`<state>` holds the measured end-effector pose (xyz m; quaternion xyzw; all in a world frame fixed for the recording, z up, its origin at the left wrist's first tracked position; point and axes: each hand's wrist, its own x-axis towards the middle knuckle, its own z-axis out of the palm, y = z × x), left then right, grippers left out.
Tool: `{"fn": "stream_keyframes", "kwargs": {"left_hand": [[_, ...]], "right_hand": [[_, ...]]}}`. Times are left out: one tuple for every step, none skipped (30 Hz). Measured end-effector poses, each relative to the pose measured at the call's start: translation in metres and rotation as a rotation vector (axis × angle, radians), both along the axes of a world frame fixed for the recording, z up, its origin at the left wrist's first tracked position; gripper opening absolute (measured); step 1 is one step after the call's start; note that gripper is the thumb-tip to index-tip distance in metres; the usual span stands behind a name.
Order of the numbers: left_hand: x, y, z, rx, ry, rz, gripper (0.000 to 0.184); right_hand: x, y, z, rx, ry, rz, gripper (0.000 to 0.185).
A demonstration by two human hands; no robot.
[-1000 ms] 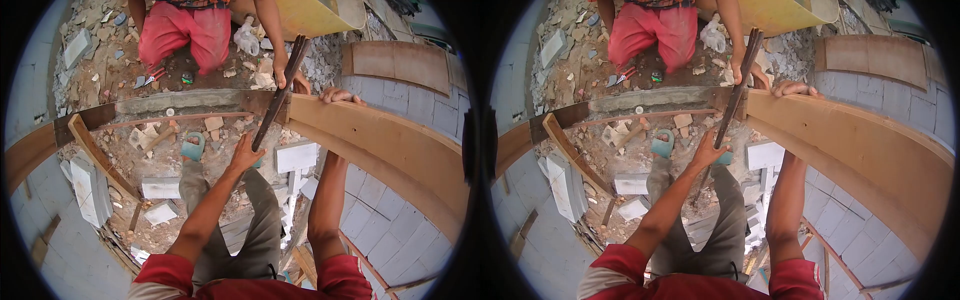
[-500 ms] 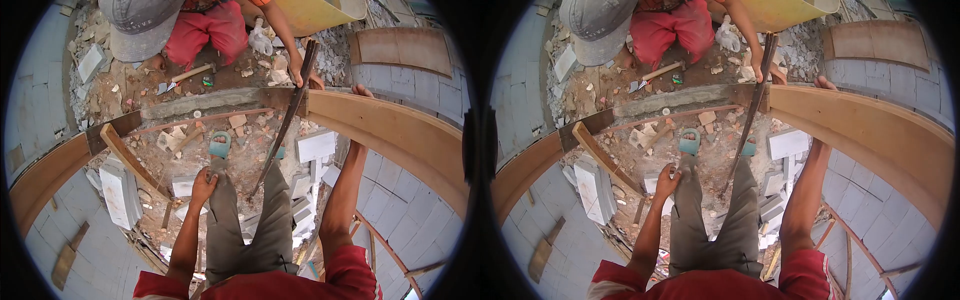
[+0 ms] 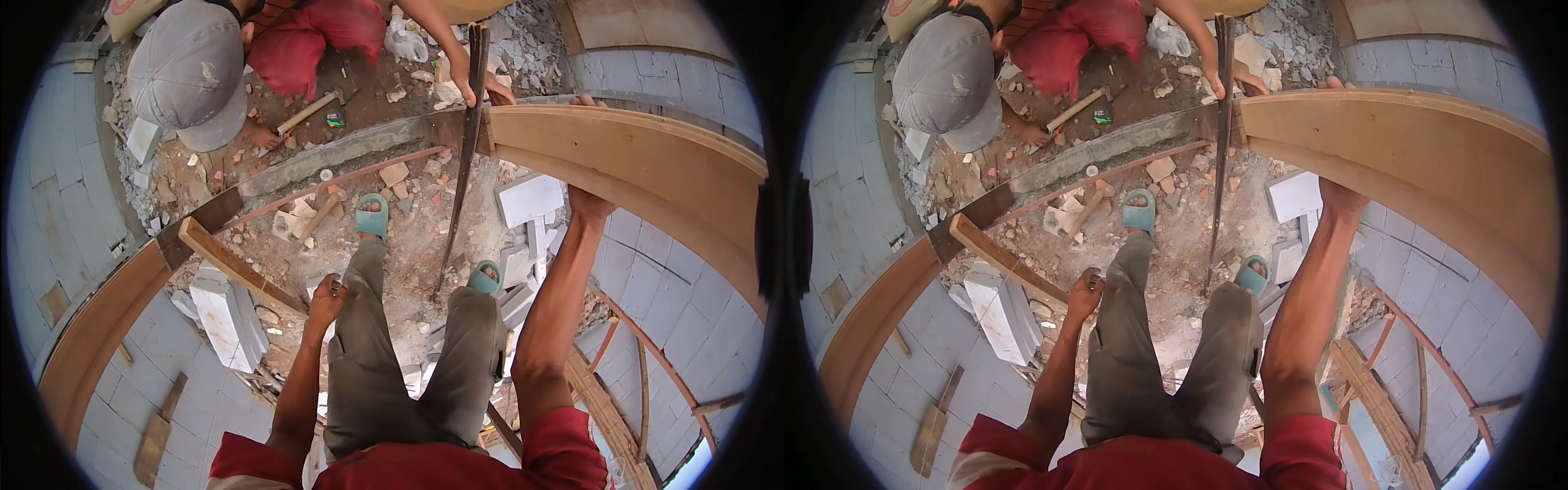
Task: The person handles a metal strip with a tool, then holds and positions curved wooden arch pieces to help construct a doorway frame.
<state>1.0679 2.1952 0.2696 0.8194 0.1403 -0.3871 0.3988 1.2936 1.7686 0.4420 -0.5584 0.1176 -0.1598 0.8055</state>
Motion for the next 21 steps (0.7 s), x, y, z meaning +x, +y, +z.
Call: {"fn": "stream_keyframes", "kwargs": {"left_hand": [[0.003, -0.004, 0.004, -0.013, 0.003, -0.007, 0.033], [0.006, -0.008, 0.008, 0.000, 0.042, -0.040, 0.033], [0.001, -0.009, 0.005, 0.009, 0.045, -0.040, 0.033], [-0.008, -0.010, -0.003, 0.021, -0.008, -0.076, 0.033], [-0.010, -0.013, -0.004, 0.033, -0.062, -0.112, 0.033], [-0.014, -0.017, -0.004, 0.015, -0.075, -0.117, 0.034], [-0.019, -0.021, -0.002, 0.020, -0.075, -0.116, 0.034], [-0.014, -0.029, 0.009, -0.028, 0.018, -0.073, 0.033], [-0.012, -0.035, 0.016, -0.078, 0.112, -0.027, 0.032], [-0.028, -0.035, 0.003, -0.096, 0.103, -0.017, 0.032], [-0.039, -0.037, -0.005, -0.091, 0.103, -0.007, 0.032], [-0.048, -0.039, -0.009, -0.050, -0.003, -0.093, 0.033], [-0.059, -0.040, -0.010, -0.010, -0.102, -0.185, 0.035], [-0.065, -0.042, -0.008, -0.004, -0.096, -0.186, 0.035], [-0.070, -0.045, -0.006, 0.027, -0.052, -0.213, 0.037], [-0.073, -0.047, -0.004, 0.056, -0.012, -0.238, 0.039], [-0.078, -0.047, -0.004, 0.058, -0.015, -0.235, 0.039], [-0.086, -0.048, -0.003, 0.059, -0.045, -0.220, 0.038], [-0.095, -0.050, -0.002, 0.060, -0.073, -0.202, 0.036], [-0.106, -0.052, -0.001, 0.062, -0.068, -0.196, 0.036], [-0.116, -0.052, 0.000, 0.085, -0.074, -0.191, 0.036]], "right_hand": [[0.001, -0.001, -0.001, 0.016, -0.027, 0.058, 0.071], [0.001, -0.003, -0.002, 0.024, -0.026, 0.053, 0.071], [0.002, -0.004, -0.004, -0.060, 0.011, 0.029, 0.075], [0.003, -0.004, -0.006, -0.143, 0.048, 0.007, 0.079], [0.003, -0.007, -0.009, -0.134, 0.050, 0.009, 0.079], [0.003, -0.010, -0.012, -0.141, 0.011, 0.044, 0.080], [0.002, -0.013, -0.015, -0.150, -0.031, 0.081, 0.081], [0.002, -0.012, -0.015, -0.147, -0.035, 0.085, 0.081], [0.002, -0.010, -0.016, -0.109, -0.042, 0.064, 0.083], [0.002, -0.009, -0.016, -0.069, -0.047, 0.044, 0.084], [0.003, -0.008, -0.016, -0.063, -0.047, 0.054, 0.084], [0.003, -0.006, -0.014, -0.069, -0.019, 0.012, 0.085], [0.000, -0.005, -0.014, -0.074, 0.015, -0.036, 0.086], [-0.005, -0.010, -0.021, -0.068, 0.021, -0.036, 0.086], [-0.009, -0.018, -0.028, 0.019, 0.066, -0.142, 0.079], [-0.012, -0.026, -0.035, 0.063, 0.085, -0.192, 0.075], [-0.012, -0.029, -0.036, 0.107, 0.103, -0.243, 0.071], [-0.012, -0.031, -0.038, 0.120, 0.076, -0.208, 0.069], [-0.013, -0.033, -0.040, 0.127, 0.067, -0.186, 0.067], [-0.013, -0.033, -0.040, 0.134, 0.057, -0.164, 0.066], [-0.013, -0.034, -0.040, 0.132, 0.040, -0.152, 0.063]]}}
